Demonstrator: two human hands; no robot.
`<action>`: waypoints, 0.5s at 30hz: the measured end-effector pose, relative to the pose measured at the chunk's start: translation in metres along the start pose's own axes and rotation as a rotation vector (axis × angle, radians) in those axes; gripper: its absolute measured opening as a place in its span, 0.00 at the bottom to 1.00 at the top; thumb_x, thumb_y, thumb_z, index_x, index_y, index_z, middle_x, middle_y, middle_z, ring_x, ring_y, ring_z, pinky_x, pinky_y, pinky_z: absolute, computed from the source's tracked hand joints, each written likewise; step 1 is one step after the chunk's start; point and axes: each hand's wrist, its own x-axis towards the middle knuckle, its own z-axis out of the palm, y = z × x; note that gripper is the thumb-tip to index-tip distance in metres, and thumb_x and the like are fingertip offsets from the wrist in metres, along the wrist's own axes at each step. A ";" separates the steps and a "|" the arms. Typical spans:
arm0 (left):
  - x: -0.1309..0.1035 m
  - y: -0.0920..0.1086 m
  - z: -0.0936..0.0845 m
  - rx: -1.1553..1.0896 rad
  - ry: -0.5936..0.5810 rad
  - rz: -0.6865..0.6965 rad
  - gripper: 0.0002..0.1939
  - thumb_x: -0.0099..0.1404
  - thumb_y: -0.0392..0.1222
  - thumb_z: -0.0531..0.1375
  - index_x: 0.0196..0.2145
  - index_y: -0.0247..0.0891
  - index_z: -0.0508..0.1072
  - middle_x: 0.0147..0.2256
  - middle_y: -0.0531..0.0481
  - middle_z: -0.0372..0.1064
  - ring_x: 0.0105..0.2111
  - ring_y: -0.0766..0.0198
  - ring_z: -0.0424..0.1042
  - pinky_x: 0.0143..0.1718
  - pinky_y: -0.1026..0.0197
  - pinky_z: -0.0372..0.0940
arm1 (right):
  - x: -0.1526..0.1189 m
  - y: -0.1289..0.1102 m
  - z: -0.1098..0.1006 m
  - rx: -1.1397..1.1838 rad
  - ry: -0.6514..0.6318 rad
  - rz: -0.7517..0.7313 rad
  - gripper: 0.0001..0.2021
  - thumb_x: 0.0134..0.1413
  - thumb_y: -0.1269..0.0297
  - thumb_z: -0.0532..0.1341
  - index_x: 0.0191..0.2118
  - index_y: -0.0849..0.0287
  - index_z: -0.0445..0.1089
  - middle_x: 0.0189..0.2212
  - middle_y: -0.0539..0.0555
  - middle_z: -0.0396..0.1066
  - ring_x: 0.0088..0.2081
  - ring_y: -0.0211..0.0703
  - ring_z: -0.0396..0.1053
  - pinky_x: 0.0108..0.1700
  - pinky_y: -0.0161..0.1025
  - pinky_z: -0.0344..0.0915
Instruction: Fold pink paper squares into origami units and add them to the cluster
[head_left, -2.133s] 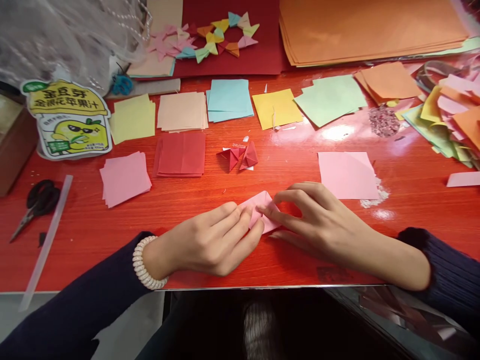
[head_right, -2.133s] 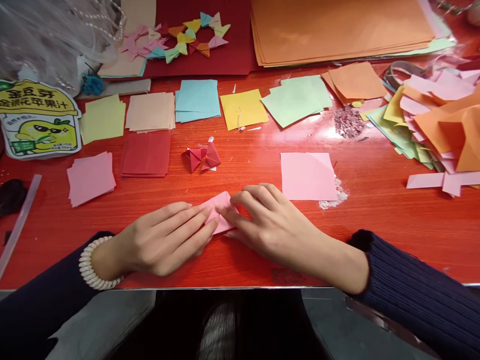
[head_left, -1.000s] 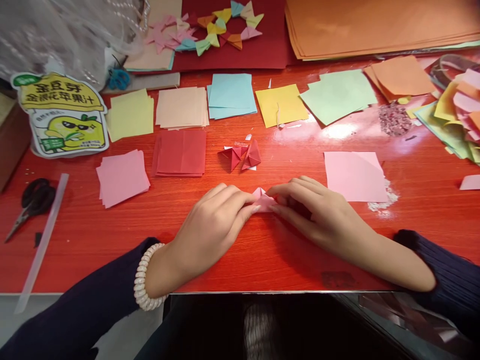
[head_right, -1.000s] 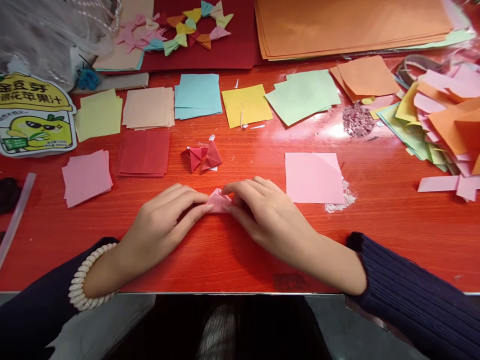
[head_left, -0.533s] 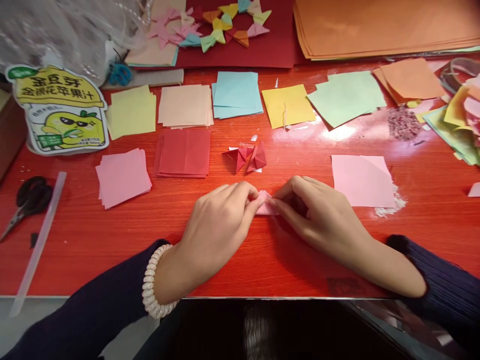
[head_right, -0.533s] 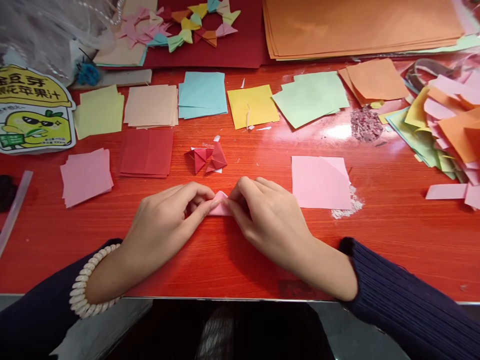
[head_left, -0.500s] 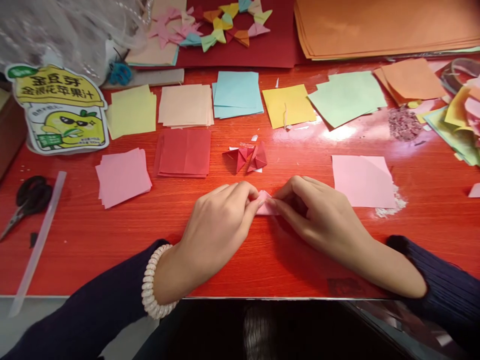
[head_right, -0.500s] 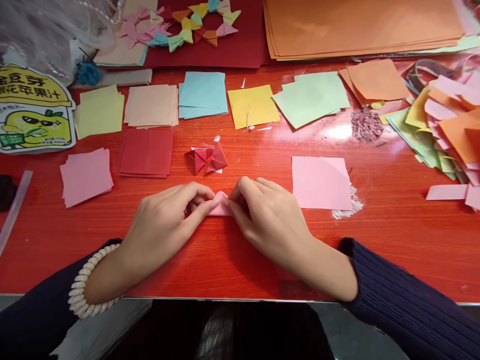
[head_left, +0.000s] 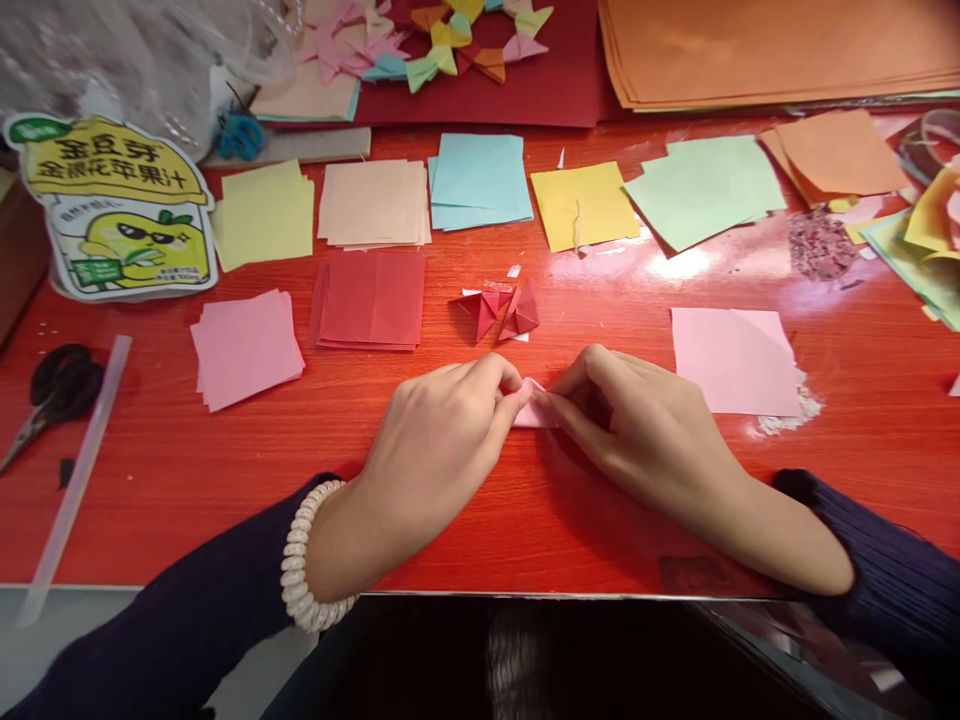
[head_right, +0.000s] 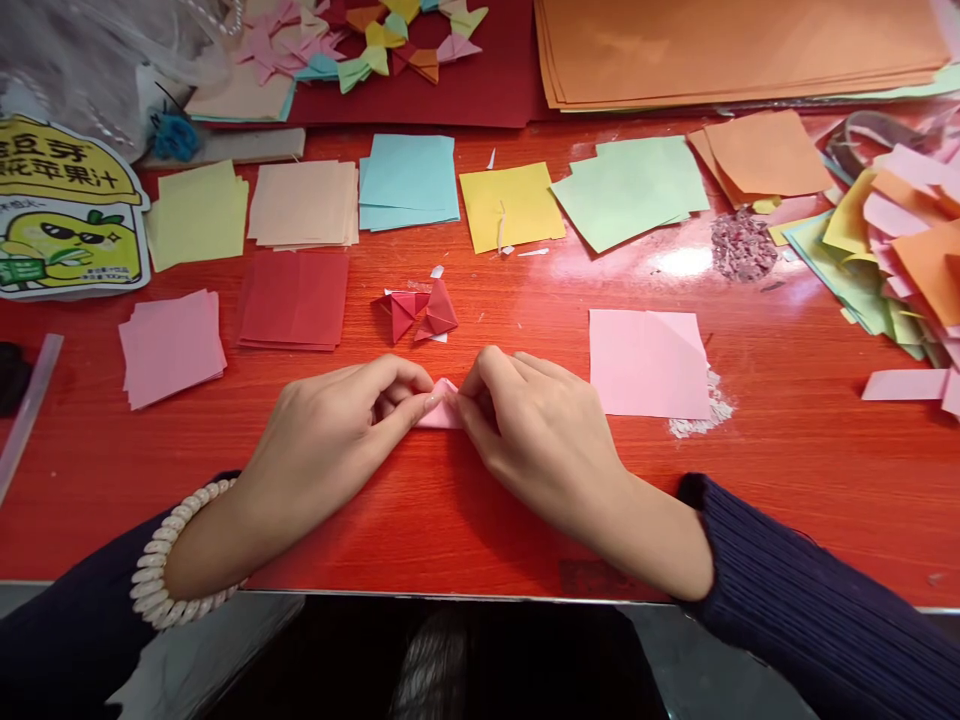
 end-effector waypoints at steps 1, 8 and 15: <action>0.000 0.000 0.000 0.000 -0.009 -0.010 0.06 0.64 0.41 0.55 0.32 0.38 0.68 0.27 0.56 0.70 0.26 0.68 0.70 0.24 0.66 0.57 | 0.000 0.000 0.000 -0.009 0.001 0.005 0.11 0.56 0.61 0.54 0.26 0.60 0.57 0.22 0.51 0.66 0.22 0.35 0.61 0.23 0.33 0.52; 0.001 0.002 -0.003 0.014 -0.044 -0.036 0.05 0.64 0.41 0.55 0.33 0.39 0.68 0.27 0.57 0.70 0.27 0.68 0.69 0.25 0.66 0.56 | -0.001 0.001 0.002 -0.050 0.016 0.015 0.12 0.56 0.59 0.54 0.27 0.61 0.60 0.22 0.51 0.66 0.22 0.35 0.61 0.23 0.34 0.53; 0.000 0.001 0.000 -0.002 -0.067 -0.034 0.05 0.65 0.40 0.54 0.34 0.38 0.68 0.27 0.56 0.69 0.27 0.68 0.69 0.26 0.66 0.57 | -0.024 0.019 -0.007 -0.107 0.145 -0.447 0.15 0.52 0.70 0.60 0.48 0.61 0.64 0.31 0.53 0.68 0.31 0.40 0.65 0.32 0.39 0.62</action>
